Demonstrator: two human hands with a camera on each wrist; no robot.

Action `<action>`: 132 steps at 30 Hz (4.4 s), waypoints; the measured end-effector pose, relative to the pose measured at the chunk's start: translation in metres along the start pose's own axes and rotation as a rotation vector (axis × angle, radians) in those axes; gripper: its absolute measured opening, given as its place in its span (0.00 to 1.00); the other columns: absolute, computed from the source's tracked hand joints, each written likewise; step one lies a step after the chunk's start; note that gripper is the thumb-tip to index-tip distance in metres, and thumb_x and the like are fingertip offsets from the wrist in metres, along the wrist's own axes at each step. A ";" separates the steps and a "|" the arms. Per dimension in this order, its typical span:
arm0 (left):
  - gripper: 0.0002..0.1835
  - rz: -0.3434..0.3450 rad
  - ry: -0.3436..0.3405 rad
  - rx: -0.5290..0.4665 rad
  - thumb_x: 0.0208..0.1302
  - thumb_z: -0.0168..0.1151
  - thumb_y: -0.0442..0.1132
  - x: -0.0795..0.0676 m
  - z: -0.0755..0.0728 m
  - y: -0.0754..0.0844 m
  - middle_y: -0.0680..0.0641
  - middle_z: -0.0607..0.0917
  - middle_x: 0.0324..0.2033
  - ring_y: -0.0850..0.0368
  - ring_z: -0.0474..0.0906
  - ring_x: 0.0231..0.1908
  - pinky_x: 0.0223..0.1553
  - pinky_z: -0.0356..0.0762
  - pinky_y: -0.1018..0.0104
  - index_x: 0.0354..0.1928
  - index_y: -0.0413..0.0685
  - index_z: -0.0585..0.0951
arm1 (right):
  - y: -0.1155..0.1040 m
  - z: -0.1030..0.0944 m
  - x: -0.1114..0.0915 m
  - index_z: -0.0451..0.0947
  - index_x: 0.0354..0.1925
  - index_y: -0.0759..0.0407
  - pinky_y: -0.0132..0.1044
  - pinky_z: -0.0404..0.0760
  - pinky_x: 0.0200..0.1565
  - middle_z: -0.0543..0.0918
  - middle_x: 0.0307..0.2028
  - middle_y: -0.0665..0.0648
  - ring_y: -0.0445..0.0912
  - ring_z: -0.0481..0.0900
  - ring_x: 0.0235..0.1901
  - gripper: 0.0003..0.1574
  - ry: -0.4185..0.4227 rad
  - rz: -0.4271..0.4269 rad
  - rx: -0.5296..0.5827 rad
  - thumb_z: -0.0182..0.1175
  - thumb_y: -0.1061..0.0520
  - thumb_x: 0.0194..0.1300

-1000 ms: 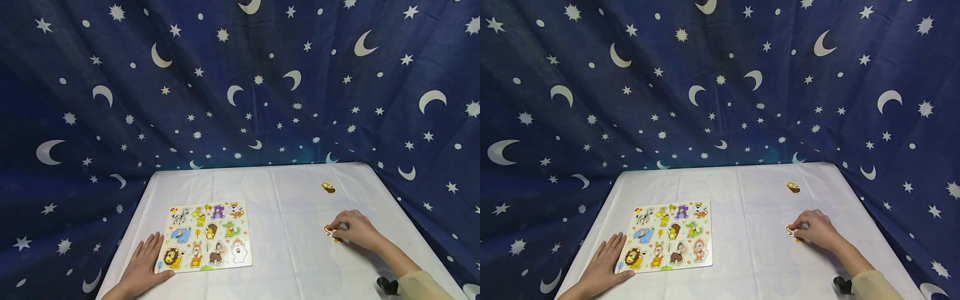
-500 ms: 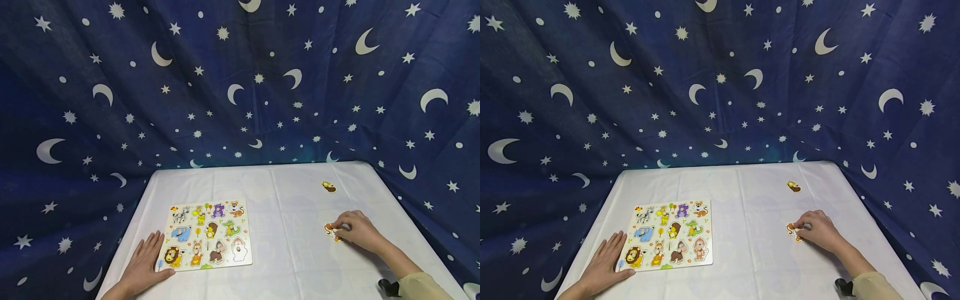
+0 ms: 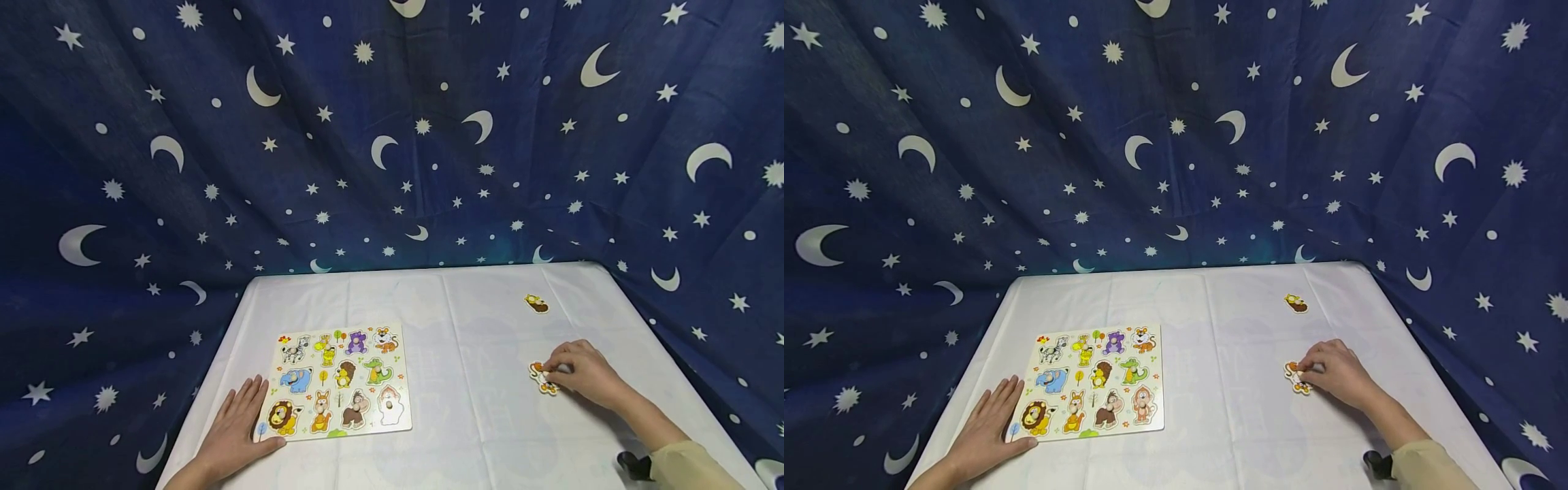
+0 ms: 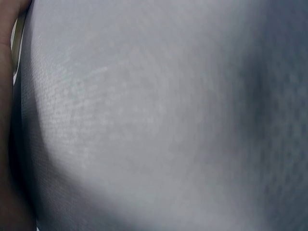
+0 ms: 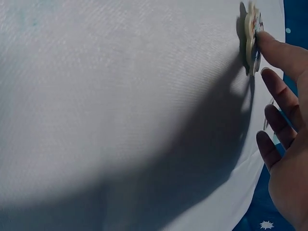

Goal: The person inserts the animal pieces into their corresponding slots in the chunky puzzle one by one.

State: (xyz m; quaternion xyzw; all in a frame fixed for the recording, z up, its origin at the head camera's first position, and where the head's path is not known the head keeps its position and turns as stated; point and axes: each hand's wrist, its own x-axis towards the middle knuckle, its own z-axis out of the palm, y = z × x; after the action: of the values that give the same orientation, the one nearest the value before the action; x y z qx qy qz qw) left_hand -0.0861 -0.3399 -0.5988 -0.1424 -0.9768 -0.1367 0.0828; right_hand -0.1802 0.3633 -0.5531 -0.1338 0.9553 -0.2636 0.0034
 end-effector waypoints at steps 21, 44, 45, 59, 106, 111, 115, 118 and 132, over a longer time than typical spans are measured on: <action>0.64 -0.011 -0.006 0.007 0.48 0.71 0.74 0.001 -0.002 0.003 0.35 0.62 0.76 0.45 0.48 0.78 0.78 0.30 0.57 0.78 0.38 0.61 | -0.015 0.027 0.009 0.87 0.29 0.49 0.44 0.68 0.38 0.80 0.32 0.48 0.52 0.70 0.41 0.12 0.283 0.089 -0.005 0.76 0.44 0.58; 0.64 -0.011 -0.012 0.015 0.49 0.69 0.75 0.001 0.000 0.000 0.36 0.62 0.76 0.46 0.47 0.78 0.78 0.30 0.57 0.78 0.39 0.60 | -0.006 0.026 0.007 0.90 0.40 0.47 0.55 0.65 0.51 0.79 0.39 0.47 0.56 0.68 0.51 0.06 0.180 -0.016 0.028 0.73 0.54 0.62; 0.64 -0.011 -0.011 0.014 0.49 0.70 0.75 0.001 0.000 0.000 0.36 0.62 0.76 0.46 0.47 0.78 0.78 0.30 0.57 0.78 0.39 0.60 | -0.006 0.026 0.007 0.90 0.40 0.47 0.55 0.64 0.51 0.79 0.39 0.47 0.56 0.68 0.51 0.06 0.176 -0.018 0.030 0.73 0.54 0.62; 0.64 -0.009 -0.013 0.015 0.49 0.70 0.75 0.001 0.000 0.000 0.36 0.62 0.76 0.47 0.47 0.79 0.78 0.29 0.58 0.78 0.39 0.60 | -0.005 0.031 0.010 0.87 0.30 0.41 0.53 0.64 0.50 0.79 0.37 0.46 0.53 0.68 0.49 0.09 0.243 -0.027 0.005 0.79 0.46 0.55; 0.64 -0.008 -0.022 0.024 0.49 0.69 0.75 0.001 0.001 -0.001 0.36 0.61 0.76 0.49 0.44 0.79 0.78 0.27 0.59 0.78 0.38 0.60 | -0.072 0.043 0.063 0.88 0.32 0.47 0.51 0.66 0.52 0.82 0.40 0.49 0.52 0.69 0.50 0.08 0.265 -0.059 0.186 0.79 0.52 0.55; 0.65 -0.007 -0.019 0.028 0.49 0.69 0.75 0.001 0.000 -0.001 0.36 0.62 0.76 0.50 0.44 0.79 0.78 0.27 0.59 0.78 0.38 0.60 | -0.082 0.047 0.072 0.88 0.32 0.48 0.50 0.67 0.53 0.83 0.40 0.48 0.51 0.70 0.50 0.08 0.270 -0.073 0.203 0.79 0.53 0.54; 0.64 -0.003 -0.014 0.033 0.49 0.70 0.75 0.001 0.000 -0.001 0.35 0.62 0.76 0.49 0.44 0.79 0.78 0.28 0.59 0.78 0.38 0.61 | -0.091 0.050 0.078 0.88 0.33 0.47 0.50 0.66 0.54 0.83 0.40 0.48 0.51 0.70 0.51 0.08 0.251 -0.064 0.219 0.78 0.52 0.55; 0.64 -0.001 -0.013 0.039 0.49 0.69 0.75 0.001 0.001 -0.001 0.36 0.62 0.76 0.50 0.44 0.79 0.78 0.28 0.59 0.78 0.38 0.61 | -0.097 0.052 0.081 0.89 0.33 0.47 0.51 0.66 0.55 0.83 0.41 0.48 0.52 0.70 0.52 0.07 0.232 -0.059 0.229 0.78 0.51 0.56; 0.64 0.004 0.000 0.040 0.49 0.70 0.75 0.000 0.001 -0.001 0.35 0.63 0.75 0.49 0.45 0.79 0.78 0.28 0.58 0.77 0.38 0.61 | -0.125 0.068 0.102 0.88 0.32 0.42 0.52 0.66 0.56 0.81 0.40 0.43 0.50 0.70 0.52 0.06 0.187 -0.080 0.239 0.77 0.47 0.58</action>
State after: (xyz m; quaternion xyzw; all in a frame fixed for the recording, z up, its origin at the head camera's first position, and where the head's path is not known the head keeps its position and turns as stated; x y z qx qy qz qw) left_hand -0.0866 -0.3404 -0.6003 -0.1428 -0.9791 -0.1169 0.0857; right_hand -0.2419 0.2003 -0.5419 -0.1453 0.9071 -0.3868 -0.0799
